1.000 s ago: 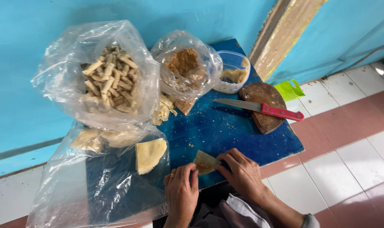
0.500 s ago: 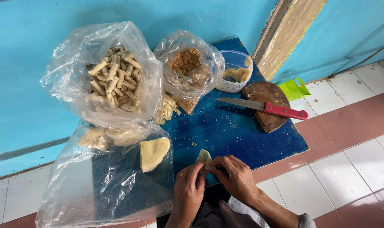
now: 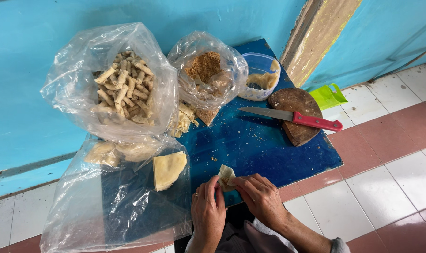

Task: The person sits at a small table and folds triangular dough wrappers by hand, adding a pinch of brown filling from a plastic bag into each wrapper and pressing the edges together to seal them, placing finished pieces with the dough stack. The person repeats this folding and filling cycle throughout the episode.

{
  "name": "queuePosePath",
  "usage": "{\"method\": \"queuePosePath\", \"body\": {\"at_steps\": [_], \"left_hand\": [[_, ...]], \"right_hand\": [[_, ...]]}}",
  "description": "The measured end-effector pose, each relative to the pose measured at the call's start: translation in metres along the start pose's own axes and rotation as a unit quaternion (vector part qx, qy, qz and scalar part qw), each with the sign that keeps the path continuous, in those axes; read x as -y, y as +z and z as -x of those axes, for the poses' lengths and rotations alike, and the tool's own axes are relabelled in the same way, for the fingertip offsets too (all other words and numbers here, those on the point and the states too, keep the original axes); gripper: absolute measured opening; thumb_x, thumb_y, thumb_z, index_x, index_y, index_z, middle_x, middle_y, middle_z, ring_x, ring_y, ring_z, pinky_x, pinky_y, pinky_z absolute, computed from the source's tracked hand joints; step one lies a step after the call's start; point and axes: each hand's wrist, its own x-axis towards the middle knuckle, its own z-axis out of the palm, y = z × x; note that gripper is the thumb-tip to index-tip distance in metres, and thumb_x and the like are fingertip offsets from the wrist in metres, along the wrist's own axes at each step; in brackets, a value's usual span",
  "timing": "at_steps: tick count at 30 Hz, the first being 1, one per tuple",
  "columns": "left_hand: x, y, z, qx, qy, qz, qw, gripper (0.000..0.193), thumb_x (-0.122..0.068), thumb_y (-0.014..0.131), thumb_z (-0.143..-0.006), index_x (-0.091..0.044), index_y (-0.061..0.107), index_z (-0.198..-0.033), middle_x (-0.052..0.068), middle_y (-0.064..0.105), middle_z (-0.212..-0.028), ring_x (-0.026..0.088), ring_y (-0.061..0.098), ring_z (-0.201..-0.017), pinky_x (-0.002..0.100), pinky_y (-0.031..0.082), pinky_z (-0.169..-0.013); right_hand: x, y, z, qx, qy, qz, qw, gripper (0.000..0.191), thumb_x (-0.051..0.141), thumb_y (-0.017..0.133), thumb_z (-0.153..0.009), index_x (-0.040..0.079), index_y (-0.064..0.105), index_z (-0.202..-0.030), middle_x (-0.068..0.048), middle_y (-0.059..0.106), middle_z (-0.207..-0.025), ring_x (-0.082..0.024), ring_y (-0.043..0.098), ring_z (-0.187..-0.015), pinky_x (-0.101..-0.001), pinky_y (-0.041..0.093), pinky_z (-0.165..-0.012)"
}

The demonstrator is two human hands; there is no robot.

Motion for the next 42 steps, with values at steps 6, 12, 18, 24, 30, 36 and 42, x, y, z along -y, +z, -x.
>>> {"method": "queuePosePath", "body": {"at_steps": [6,12,18,24,30,36,42], "left_hand": [[-0.002,0.001,-0.001,0.047,0.044,0.032,0.997,0.047,-0.006,0.074,-0.089,-0.004,0.057,-0.133,0.009,0.075,-0.105,0.025,0.073,-0.099,0.042,0.053,-0.091],[0.005,-0.008,-0.002,0.084,0.09,0.061,0.991,0.057,-0.004,0.076,-0.085,0.0,0.055,-0.137,0.015,0.073,-0.112,0.03,0.07,-0.104,0.042,0.054,-0.091],[0.008,-0.013,-0.008,0.126,0.131,0.044,0.982,0.053,0.0,0.074,-0.087,0.001,0.056,-0.137,0.014,0.07,-0.105,0.031,0.069,-0.101,0.043,0.055,-0.091],[0.004,-0.013,-0.011,0.129,0.083,0.078,0.985,0.05,0.0,0.073,-0.084,0.001,0.058,-0.132,0.019,0.068,-0.108,0.033,0.068,-0.095,0.042,0.057,-0.079],[0.002,-0.008,-0.017,0.079,0.06,0.111,0.989,0.03,-0.001,0.07,-0.091,-0.001,0.061,-0.119,0.014,0.072,-0.105,0.03,0.071,-0.092,0.041,0.058,-0.076],[-0.008,-0.014,-0.033,0.116,-0.013,0.105,0.988,0.015,0.0,0.068,-0.091,-0.004,0.06,-0.103,0.011,0.074,-0.095,0.031,0.073,-0.085,0.044,0.056,-0.069],[-0.021,-0.016,-0.044,0.099,-0.072,0.117,0.986,0.022,0.0,0.072,-0.086,-0.003,0.057,-0.102,0.014,0.07,-0.094,0.03,0.073,-0.079,0.042,0.057,-0.064]], "right_hand": [[-0.005,-0.011,-0.007,0.03,-0.01,-0.044,0.999,0.034,0.015,0.077,-0.085,0.006,0.073,-0.118,-0.01,0.075,-0.109,-0.025,0.07,-0.088,-0.0367,0.058,-0.075],[-0.014,-0.016,-0.016,0.066,-0.076,-0.065,0.993,0.033,0.016,0.079,-0.084,0.007,0.075,-0.115,-0.009,0.072,-0.108,-0.023,0.07,-0.091,-0.0351,0.059,-0.078],[-0.018,-0.012,-0.021,0.075,-0.184,0.013,0.98,0.033,0.008,0.075,-0.084,0.0,0.074,-0.116,-0.01,0.07,-0.108,-0.02,0.068,-0.089,-0.0324,0.058,-0.075],[-0.023,-0.006,-0.03,0.087,-0.112,-0.081,0.987,0.018,0.005,0.075,-0.086,0.004,0.076,-0.105,-0.007,0.067,-0.098,-0.021,0.067,-0.087,-0.0334,0.058,-0.072],[-0.03,-0.007,-0.043,0.169,0.056,-0.151,0.972,0.009,0.011,0.079,-0.085,0.009,0.077,-0.094,-0.006,0.064,-0.093,-0.022,0.069,-0.08,-0.0356,0.058,-0.067],[-0.032,-0.008,-0.055,0.227,0.097,-0.12,0.962,0.016,0.02,0.081,-0.082,0.011,0.074,-0.094,-0.004,0.068,-0.097,-0.02,0.071,-0.076,-0.0362,0.057,-0.066],[-0.025,-0.012,-0.054,0.177,0.056,-0.082,0.979,0.018,0.026,0.079,-0.086,0.015,0.073,-0.1,0.0,0.074,-0.09,-0.019,0.073,-0.08,-0.0358,0.058,-0.069]]}}
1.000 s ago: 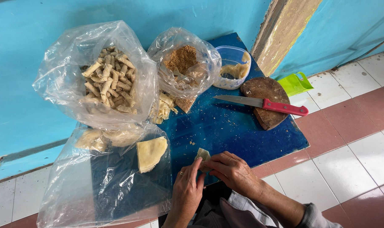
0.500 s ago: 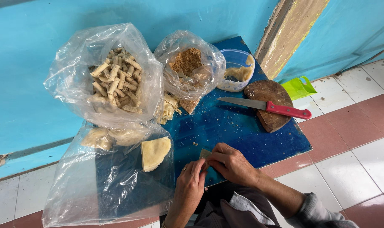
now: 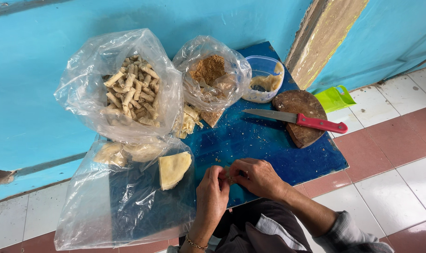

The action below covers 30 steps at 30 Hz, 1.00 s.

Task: The person sits at a small table and folds triangular dough wrappers by hand, adding a pinch of brown filling from a plastic bag into each wrapper and pressing the edges together to seal them, placing finished pieces with the dough stack. The person repeats this folding and filling cycle throughout the episode.

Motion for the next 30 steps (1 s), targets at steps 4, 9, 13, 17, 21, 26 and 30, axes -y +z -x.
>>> {"method": "queuePosePath", "body": {"at_steps": [4,9,13,17,21,26,30], "left_hand": [[0.006,0.005,0.001,0.003,0.006,0.005,1.0,0.027,0.0,0.071,-0.087,-0.004,0.061,-0.112,0.011,0.074,-0.095,0.026,0.075,-0.079,0.039,0.059,-0.069],[0.018,0.009,0.009,-0.001,0.021,0.003,1.0,0.027,-0.002,0.073,-0.088,-0.006,0.063,-0.113,0.009,0.075,-0.094,0.023,0.076,-0.08,0.037,0.059,-0.068],[0.018,0.013,0.012,-0.057,0.067,-0.017,0.996,0.028,0.0,0.072,-0.085,-0.005,0.063,-0.111,0.01,0.074,-0.095,0.025,0.073,-0.083,0.038,0.057,-0.07],[0.015,0.013,0.005,-0.051,0.037,-0.023,0.998,0.028,-0.001,0.074,-0.086,-0.006,0.061,-0.11,0.009,0.073,-0.091,0.026,0.073,-0.083,0.04,0.057,-0.071],[0.013,0.007,-0.001,-0.004,-0.018,-0.011,1.0,0.037,-0.003,0.075,-0.084,-0.005,0.057,-0.116,0.009,0.071,-0.088,0.025,0.073,-0.078,0.04,0.056,-0.071],[0.012,0.002,0.002,-0.013,-0.056,0.031,0.998,0.034,-0.004,0.072,-0.088,-0.006,0.057,-0.118,0.008,0.076,-0.088,0.023,0.076,-0.078,0.038,0.058,-0.069],[0.015,-0.003,0.011,-0.016,0.004,0.064,0.998,0.022,-0.002,0.07,-0.091,-0.004,0.062,-0.112,0.01,0.074,-0.096,0.024,0.076,-0.081,0.036,0.059,-0.069]], "right_hand": [[0.002,0.0,0.006,-0.051,-0.063,0.019,0.997,0.019,0.022,0.079,-0.085,0.016,0.079,-0.102,-0.002,0.073,-0.089,-0.022,0.069,-0.084,-0.0372,0.057,-0.072],[0.001,0.003,0.011,-0.083,-0.082,0.005,0.993,0.015,0.018,0.082,-0.079,0.015,0.079,-0.093,-0.003,0.069,-0.092,-0.021,0.066,-0.088,-0.0368,0.057,-0.071],[-0.003,0.004,0.008,-0.065,-0.069,0.002,0.996,0.012,0.016,0.083,-0.079,0.013,0.077,-0.089,-0.004,0.064,-0.09,-0.021,0.065,-0.084,-0.0374,0.057,-0.07],[-0.006,0.004,-0.004,0.032,0.048,-0.019,0.998,0.012,0.017,0.082,-0.08,0.013,0.076,-0.09,-0.003,0.066,-0.093,-0.02,0.068,-0.076,-0.0382,0.056,-0.068],[0.002,0.006,0.003,-0.08,-0.103,0.025,0.991,0.014,0.016,0.08,-0.082,0.015,0.074,-0.095,0.001,0.072,-0.093,-0.02,0.069,-0.084,-0.0358,0.055,-0.069],[0.013,0.008,0.022,-0.127,-0.196,0.152,0.96,0.025,0.021,0.08,-0.077,0.011,0.076,-0.1,-0.001,0.073,-0.096,-0.021,0.065,-0.081,-0.0374,0.047,-0.06],[0.007,0.009,0.015,-0.104,-0.16,0.103,0.976,0.012,0.019,0.079,-0.084,0.017,0.078,-0.096,0.001,0.07,-0.089,-0.021,0.063,-0.081,-0.0377,0.049,-0.067]]}}
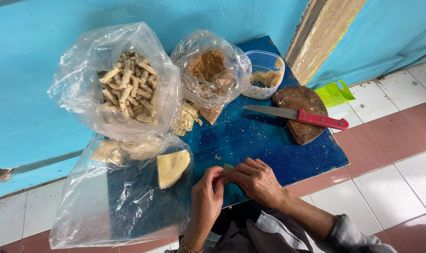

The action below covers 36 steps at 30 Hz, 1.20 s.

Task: The person sits at a small table and folds triangular dough wrappers by hand, adding a pinch of brown filling from a plastic bag into each wrapper and pressing the edges together to seal them, placing finished pieces with the dough stack. The person repeats this folding and filling cycle throughout the episode.

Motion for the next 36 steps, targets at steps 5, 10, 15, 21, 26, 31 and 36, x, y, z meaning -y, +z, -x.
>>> {"method": "queuePosePath", "body": {"at_steps": [5,10,15,21,26,31,36], "left_hand": [[0.002,0.008,0.008,-0.01,0.095,-0.128,0.987,0.016,-0.005,0.073,-0.088,-0.004,0.067,-0.103,0.011,0.068,-0.099,0.029,0.07,-0.092,0.039,0.056,-0.075],[0.003,0.009,0.002,-0.003,0.05,-0.182,0.982,0.01,-0.007,0.073,-0.089,-0.006,0.073,-0.099,0.009,0.063,-0.089,0.029,0.065,-0.086,0.041,0.054,-0.076],[-0.001,0.001,-0.007,-0.004,0.035,-0.161,0.986,0.006,-0.005,0.072,-0.087,-0.003,0.073,-0.092,0.008,0.062,-0.088,0.03,0.064,-0.088,0.043,0.053,-0.077],[-0.004,0.0,-0.008,-0.017,0.056,-0.15,0.987,0.015,-0.005,0.072,-0.086,0.0,0.068,-0.1,0.013,0.061,-0.095,0.034,0.063,-0.091,0.044,0.051,-0.078],[0.001,0.005,-0.004,-0.008,0.106,-0.17,0.98,0.017,-0.005,0.071,-0.087,-0.002,0.067,-0.104,0.01,0.063,-0.098,0.031,0.065,-0.095,0.042,0.054,-0.08],[0.006,0.004,-0.01,0.017,0.073,-0.233,0.97,0.014,-0.006,0.071,-0.088,-0.003,0.069,-0.102,0.011,0.061,-0.096,0.03,0.065,-0.093,0.041,0.055,-0.078],[0.006,0.002,-0.017,0.047,0.044,-0.256,0.964,0.014,-0.01,0.072,-0.089,-0.003,0.065,-0.1,0.011,0.06,-0.097,0.03,0.065,-0.095,0.04,0.055,-0.079]], "right_hand": [[-0.023,0.004,-0.019,0.063,0.088,-0.096,0.99,0.013,0.023,0.082,-0.081,0.013,0.076,-0.086,-0.003,0.067,-0.086,-0.024,0.065,-0.085,-0.0385,0.054,-0.072],[-0.025,0.005,-0.021,0.092,0.148,-0.119,0.977,0.014,0.026,0.081,-0.084,0.014,0.075,-0.089,0.0,0.071,-0.091,-0.02,0.069,-0.083,-0.0357,0.055,-0.072],[-0.006,0.004,-0.002,-0.001,-0.025,0.057,0.998,0.017,0.025,0.078,-0.085,0.016,0.077,-0.099,0.003,0.072,-0.093,-0.018,0.063,-0.078,-0.0361,0.043,-0.061],[-0.014,0.004,-0.013,0.026,0.015,-0.001,1.0,0.013,0.027,0.077,-0.087,0.02,0.079,-0.097,0.002,0.07,-0.087,-0.02,0.062,-0.078,-0.0362,0.047,-0.065],[-0.024,0.006,-0.027,0.069,0.089,-0.065,0.991,0.014,0.03,0.078,-0.086,0.017,0.078,-0.092,0.001,0.07,-0.09,-0.02,0.065,-0.085,-0.0363,0.054,-0.073],[-0.015,0.004,-0.018,0.007,0.024,-0.015,1.0,0.016,0.031,0.078,-0.084,0.019,0.077,-0.095,0.006,0.072,-0.089,-0.016,0.064,-0.08,-0.0358,0.049,-0.067],[-0.018,0.003,-0.019,0.003,-0.001,0.019,1.0,0.011,0.029,0.079,-0.085,0.02,0.077,-0.091,0.005,0.072,-0.089,-0.016,0.062,-0.079,-0.0354,0.045,-0.062]]}}
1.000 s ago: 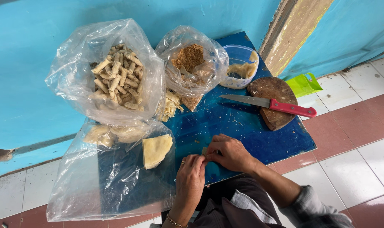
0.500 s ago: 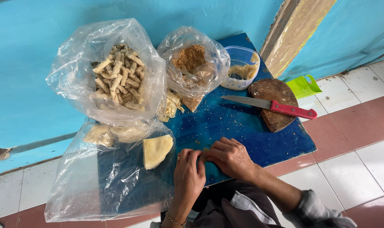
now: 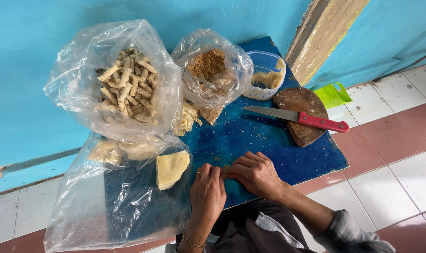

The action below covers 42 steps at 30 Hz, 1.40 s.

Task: The person sits at a small table and folds triangular dough wrappers by hand, adding a pinch of brown filling from a plastic bag into each wrapper and pressing the edges together to seal them, placing finished pieces with the dough stack. The person repeats this folding and filling cycle throughout the episode.

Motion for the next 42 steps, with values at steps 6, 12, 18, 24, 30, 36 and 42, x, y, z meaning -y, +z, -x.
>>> {"method": "queuePosePath", "body": {"at_steps": [6,12,18,24,30,36,42], "left_hand": [[0.0,0.003,0.002,-0.077,0.07,0.038,0.994,0.023,-0.01,0.073,-0.087,-0.003,0.065,-0.108,0.01,0.063,-0.102,0.031,0.065,-0.095,0.042,0.053,-0.078],[0.009,0.006,-0.005,-0.052,0.042,0.008,0.998,0.022,-0.005,0.071,-0.086,-0.005,0.066,-0.108,0.009,0.061,-0.099,0.029,0.064,-0.094,0.041,0.054,-0.08],[0.007,0.006,-0.009,-0.082,0.049,0.02,0.995,0.022,-0.012,0.075,-0.085,-0.005,0.067,-0.105,0.009,0.062,-0.104,0.03,0.063,-0.095,0.042,0.052,-0.077],[0.014,0.008,-0.013,-0.097,0.039,-0.008,0.995,0.026,-0.007,0.073,-0.085,-0.007,0.069,-0.111,0.007,0.063,-0.107,0.028,0.064,-0.096,0.039,0.054,-0.082],[0.017,0.014,-0.014,-0.094,0.023,0.007,0.995,0.031,-0.008,0.072,-0.088,-0.001,0.067,-0.117,0.011,0.062,-0.107,0.029,0.064,-0.097,0.04,0.054,-0.08],[0.018,0.01,-0.009,-0.111,0.002,0.049,0.993,0.011,-0.012,0.064,-0.097,-0.005,0.064,-0.105,0.011,0.061,-0.102,0.032,0.064,-0.096,0.043,0.052,-0.079],[0.011,-0.004,-0.002,-0.079,-0.041,0.123,0.988,0.011,-0.017,0.058,-0.104,-0.007,0.062,-0.101,0.009,0.063,-0.101,0.032,0.065,-0.091,0.044,0.052,-0.075]], "right_hand": [[-0.005,0.002,-0.006,-0.005,-0.005,-0.005,1.0,0.008,0.026,0.077,-0.087,0.022,0.077,-0.094,0.003,0.067,-0.09,-0.017,0.062,-0.083,-0.033,0.047,-0.068],[-0.001,0.004,-0.004,-0.037,-0.029,0.054,0.997,0.021,0.029,0.079,-0.083,0.016,0.076,-0.1,0.002,0.071,-0.099,-0.016,0.063,-0.083,-0.0329,0.044,-0.065],[-0.009,0.007,-0.015,-0.012,-0.014,0.056,0.998,0.018,0.026,0.08,-0.082,0.022,0.075,-0.1,0.003,0.07,-0.099,-0.016,0.062,-0.086,-0.033,0.045,-0.069],[-0.006,0.015,-0.01,-0.043,-0.039,0.085,0.995,0.025,0.027,0.078,-0.084,0.016,0.075,-0.106,0.0,0.071,-0.108,-0.019,0.063,-0.094,-0.0354,0.046,-0.072],[-0.011,0.019,-0.016,-0.017,-0.014,0.086,0.996,0.023,0.022,0.075,-0.087,0.021,0.077,-0.109,0.004,0.073,-0.109,-0.017,0.064,-0.098,-0.0342,0.046,-0.076],[-0.002,0.018,-0.013,-0.014,0.01,0.047,0.999,0.042,0.032,0.079,-0.081,0.014,0.073,-0.118,0.0,0.073,-0.108,-0.021,0.063,-0.097,-0.0364,0.046,-0.076],[0.015,0.009,-0.014,-0.035,-0.017,0.059,0.997,0.029,0.028,0.078,-0.085,0.019,0.073,-0.112,0.003,0.073,-0.105,-0.018,0.065,-0.095,-0.0355,0.045,-0.074]]}}
